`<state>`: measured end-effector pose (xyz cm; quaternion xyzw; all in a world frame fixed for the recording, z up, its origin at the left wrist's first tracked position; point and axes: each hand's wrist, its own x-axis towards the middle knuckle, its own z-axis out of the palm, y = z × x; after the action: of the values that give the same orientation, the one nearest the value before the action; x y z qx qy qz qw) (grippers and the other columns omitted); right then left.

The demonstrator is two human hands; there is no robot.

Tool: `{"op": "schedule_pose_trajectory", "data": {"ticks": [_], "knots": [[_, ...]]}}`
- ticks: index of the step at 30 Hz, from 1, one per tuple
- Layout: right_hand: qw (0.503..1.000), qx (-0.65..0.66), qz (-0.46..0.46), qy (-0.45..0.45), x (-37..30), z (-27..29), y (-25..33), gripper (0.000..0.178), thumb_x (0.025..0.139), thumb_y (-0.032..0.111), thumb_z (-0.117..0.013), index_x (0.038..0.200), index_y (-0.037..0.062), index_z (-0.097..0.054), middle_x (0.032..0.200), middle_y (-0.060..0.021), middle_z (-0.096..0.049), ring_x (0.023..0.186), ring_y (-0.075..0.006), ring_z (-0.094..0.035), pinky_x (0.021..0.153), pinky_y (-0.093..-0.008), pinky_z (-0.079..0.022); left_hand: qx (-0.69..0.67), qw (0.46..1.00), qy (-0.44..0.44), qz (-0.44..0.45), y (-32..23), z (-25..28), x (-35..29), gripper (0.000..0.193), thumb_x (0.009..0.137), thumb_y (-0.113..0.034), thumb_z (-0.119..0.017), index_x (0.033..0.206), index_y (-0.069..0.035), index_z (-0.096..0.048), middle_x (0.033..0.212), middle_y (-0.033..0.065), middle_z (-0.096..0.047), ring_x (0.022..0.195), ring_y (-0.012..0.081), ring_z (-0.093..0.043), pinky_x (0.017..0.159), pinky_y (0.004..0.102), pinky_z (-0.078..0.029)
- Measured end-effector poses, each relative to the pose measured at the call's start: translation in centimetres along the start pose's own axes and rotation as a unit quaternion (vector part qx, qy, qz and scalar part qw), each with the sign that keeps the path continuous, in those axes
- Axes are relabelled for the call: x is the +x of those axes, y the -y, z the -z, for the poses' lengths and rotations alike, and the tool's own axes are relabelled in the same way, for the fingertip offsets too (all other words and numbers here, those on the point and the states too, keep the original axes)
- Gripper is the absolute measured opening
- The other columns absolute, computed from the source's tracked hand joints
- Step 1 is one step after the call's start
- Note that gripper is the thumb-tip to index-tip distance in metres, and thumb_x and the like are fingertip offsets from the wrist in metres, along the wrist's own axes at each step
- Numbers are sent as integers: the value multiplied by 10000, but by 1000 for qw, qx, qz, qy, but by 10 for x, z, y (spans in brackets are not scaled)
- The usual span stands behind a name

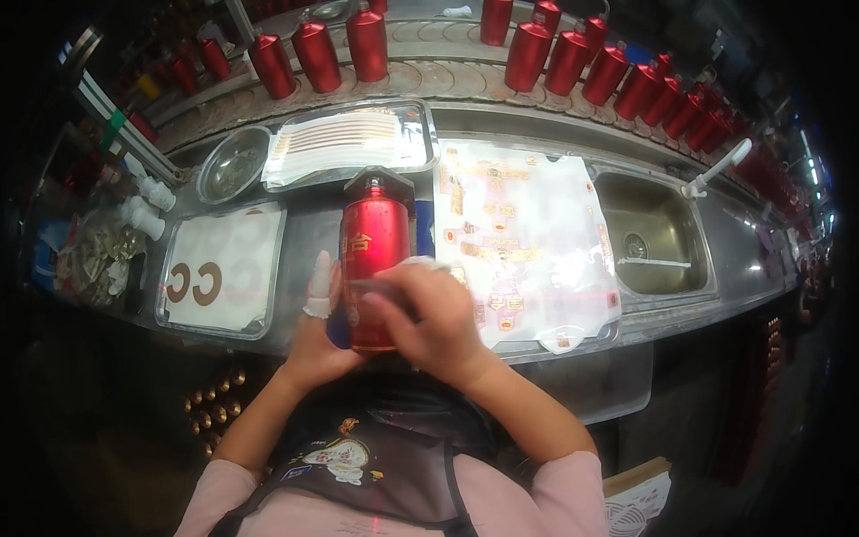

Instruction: The person applies a red label to a red cylindrical bottle, smooths it with a blue card, and wipes the surface with a white cloth. They repeat this process on multiple bottles, placing finished units on a nearby tray.

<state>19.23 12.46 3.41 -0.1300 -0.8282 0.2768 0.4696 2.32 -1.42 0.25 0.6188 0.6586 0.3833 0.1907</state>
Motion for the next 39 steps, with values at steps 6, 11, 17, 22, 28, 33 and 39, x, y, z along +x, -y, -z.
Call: {"op": "schedule_pose_trajectory", "data": {"ticks": [6, 11, 17, 22, 28, 33, 39], "knots": [[977, -80, -168, -102, 71, -1, -21, 151, 862, 73, -775, 943, 12, -662, 838, -105, -690, 736, -176, -662, 694, -290, -527, 49, 998, -45, -17, -1, 0, -7, 1186, 741, -398, -875, 1606, -1, -166, 1612, 226, -341, 1511, 374, -313, 1246, 578, -55], [997, 30, -54, 35, 37, -4, -2, 188, 837, 85, -794, 968, 34, -669, 886, -142, -694, 788, -294, -676, 719, -352, -535, 67, 998, 15, -1, 13, -1, -4, 1172, 758, -451, -857, 1607, -6, -184, 1653, 227, -243, 1545, 375, -231, 1231, 621, -47], [980, -52, -156, -111, 23, -4, -16, 178, 850, 44, -784, 974, 24, -659, 848, -107, -667, 761, -235, -627, 694, -334, -498, 60, 997, -44, -31, 4, 1, -7, 1070, 765, -388, -847, 1584, 0, -281, 1617, 218, -325, 1520, 348, -306, 1227, 639, -43], [985, -123, -68, -103, -35, -27, 32, 244, 788, -2, -834, 985, 36, -694, 869, -76, -679, 750, -203, -631, 678, -310, -489, 51, 991, -94, -81, -7, 0, -8, 1070, 715, -296, -869, 1569, 21, -306, 1462, 180, -546, 1303, 354, -582, 1222, 650, -69], [996, 34, -70, 53, -57, -25, 52, 312, 785, -11, -837, 1053, 32, -685, 917, -114, -700, 793, -218, -665, 699, -305, -523, 26, 989, -107, -99, -6, 3, -6, 1027, 721, -301, -874, 1545, 11, -347, 1501, 196, -517, 1371, 376, -523, 1208, 662, -97], [951, 36, -270, -148, -42, -2, 40, 173, 908, 39, -770, 1001, 6, -628, 957, -34, -631, 866, -95, -589, 807, -233, -482, 89, 988, -64, -106, -25, -1, -15, 678, 745, -401, -867, 1379, -267, -668, 1626, 286, -280, 1492, 504, -274, 1168, 708, -85], [938, 19, -288, -193, -51, -13, 23, 176, 918, 57, -768, 1010, 8, -626, 967, -23, -621, 884, -95, -573, 820, -239, -473, 163, 980, -114, -15, -18, -2, -24, 709, 726, -367, -849, 1404, -329, -645, 1582, 367, -294, 1451, 529, -330, 1152, 712, -136]]}}
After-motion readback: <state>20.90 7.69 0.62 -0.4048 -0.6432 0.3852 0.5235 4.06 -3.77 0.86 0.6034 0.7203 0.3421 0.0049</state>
